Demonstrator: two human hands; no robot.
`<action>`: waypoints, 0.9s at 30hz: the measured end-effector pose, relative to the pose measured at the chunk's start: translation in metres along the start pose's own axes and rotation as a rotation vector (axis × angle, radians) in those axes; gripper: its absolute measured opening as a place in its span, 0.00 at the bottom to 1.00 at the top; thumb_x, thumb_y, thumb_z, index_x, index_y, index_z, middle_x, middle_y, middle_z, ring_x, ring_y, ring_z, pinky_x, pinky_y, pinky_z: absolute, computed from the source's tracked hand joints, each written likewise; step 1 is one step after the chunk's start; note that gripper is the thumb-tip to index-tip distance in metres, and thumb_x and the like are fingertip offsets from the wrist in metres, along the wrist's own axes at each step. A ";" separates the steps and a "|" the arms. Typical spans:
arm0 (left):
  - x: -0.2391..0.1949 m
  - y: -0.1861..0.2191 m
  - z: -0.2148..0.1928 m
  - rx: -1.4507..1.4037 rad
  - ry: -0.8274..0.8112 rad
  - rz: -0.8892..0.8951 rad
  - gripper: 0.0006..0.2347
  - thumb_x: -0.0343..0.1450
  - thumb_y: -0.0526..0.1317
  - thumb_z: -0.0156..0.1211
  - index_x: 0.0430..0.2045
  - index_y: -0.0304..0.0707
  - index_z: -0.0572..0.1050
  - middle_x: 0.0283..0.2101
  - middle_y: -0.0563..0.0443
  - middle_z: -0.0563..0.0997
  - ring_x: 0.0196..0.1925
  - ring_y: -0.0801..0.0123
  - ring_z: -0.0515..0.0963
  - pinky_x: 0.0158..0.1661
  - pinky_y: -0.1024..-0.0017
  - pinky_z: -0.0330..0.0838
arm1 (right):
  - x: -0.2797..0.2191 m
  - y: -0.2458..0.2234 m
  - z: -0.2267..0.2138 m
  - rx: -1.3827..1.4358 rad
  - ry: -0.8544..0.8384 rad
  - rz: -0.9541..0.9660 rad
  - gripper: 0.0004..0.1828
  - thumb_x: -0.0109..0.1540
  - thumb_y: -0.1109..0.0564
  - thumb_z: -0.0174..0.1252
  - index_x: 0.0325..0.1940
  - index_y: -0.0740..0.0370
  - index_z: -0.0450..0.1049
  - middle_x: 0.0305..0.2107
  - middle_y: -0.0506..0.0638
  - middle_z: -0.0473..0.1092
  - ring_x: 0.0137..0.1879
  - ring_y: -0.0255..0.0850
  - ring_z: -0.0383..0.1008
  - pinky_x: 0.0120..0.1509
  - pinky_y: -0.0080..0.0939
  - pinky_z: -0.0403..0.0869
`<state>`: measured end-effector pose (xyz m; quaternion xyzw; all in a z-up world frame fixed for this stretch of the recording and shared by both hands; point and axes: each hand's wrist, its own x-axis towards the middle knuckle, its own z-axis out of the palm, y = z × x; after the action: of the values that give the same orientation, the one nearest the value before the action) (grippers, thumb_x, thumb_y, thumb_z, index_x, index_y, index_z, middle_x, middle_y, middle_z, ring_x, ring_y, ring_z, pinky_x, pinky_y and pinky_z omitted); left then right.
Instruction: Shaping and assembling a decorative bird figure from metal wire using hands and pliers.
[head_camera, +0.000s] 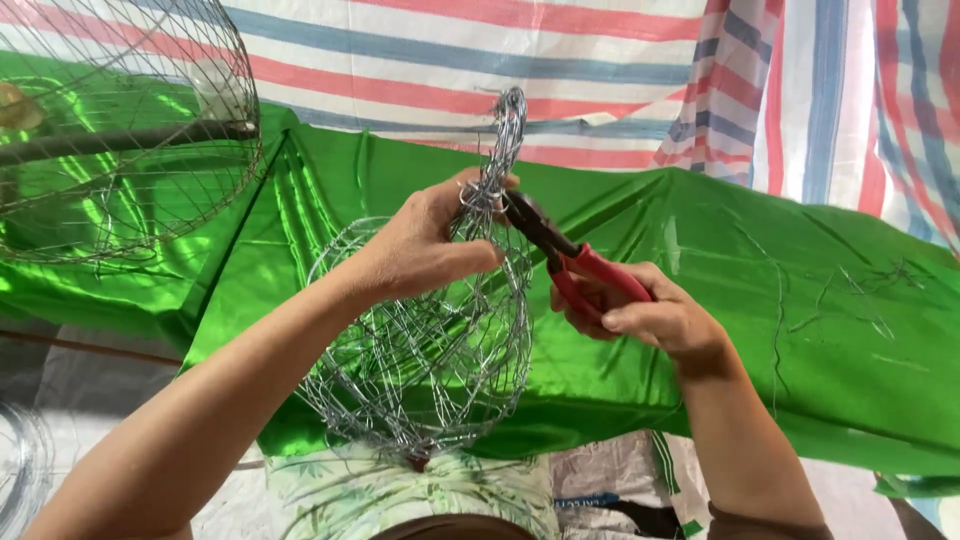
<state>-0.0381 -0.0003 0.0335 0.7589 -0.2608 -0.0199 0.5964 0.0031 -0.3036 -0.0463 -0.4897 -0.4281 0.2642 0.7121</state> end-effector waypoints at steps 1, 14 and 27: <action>0.003 -0.005 -0.001 0.003 0.004 0.004 0.20 0.63 0.31 0.57 0.51 0.31 0.73 0.43 0.32 0.82 0.45 0.47 0.81 0.48 0.47 0.76 | 0.001 -0.007 0.003 -0.003 -0.006 -0.002 0.36 0.58 0.62 0.56 0.70 0.80 0.62 0.33 0.72 0.69 0.26 0.44 0.62 0.26 0.37 0.61; 0.007 -0.007 0.012 -0.010 0.102 -0.049 0.08 0.63 0.39 0.70 0.33 0.43 0.83 0.25 0.52 0.83 0.23 0.75 0.73 0.26 0.75 0.65 | -0.004 -0.022 0.007 -0.154 0.049 0.065 0.28 0.58 0.60 0.58 0.61 0.79 0.70 0.29 0.67 0.73 0.27 0.42 0.67 0.29 0.38 0.65; -0.002 -0.004 0.013 -0.055 -0.039 -0.027 0.06 0.64 0.35 0.57 0.28 0.38 0.80 0.21 0.46 0.80 0.22 0.69 0.71 0.25 0.74 0.68 | 0.008 0.043 -0.035 0.482 -0.292 0.010 0.37 0.57 0.66 0.56 0.73 0.67 0.62 0.38 0.88 0.64 0.33 0.60 0.72 0.25 0.42 0.73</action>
<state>-0.0425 -0.0103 0.0259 0.7452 -0.2613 -0.0500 0.6115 0.0396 -0.2971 -0.0885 -0.2650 -0.4487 0.4297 0.7375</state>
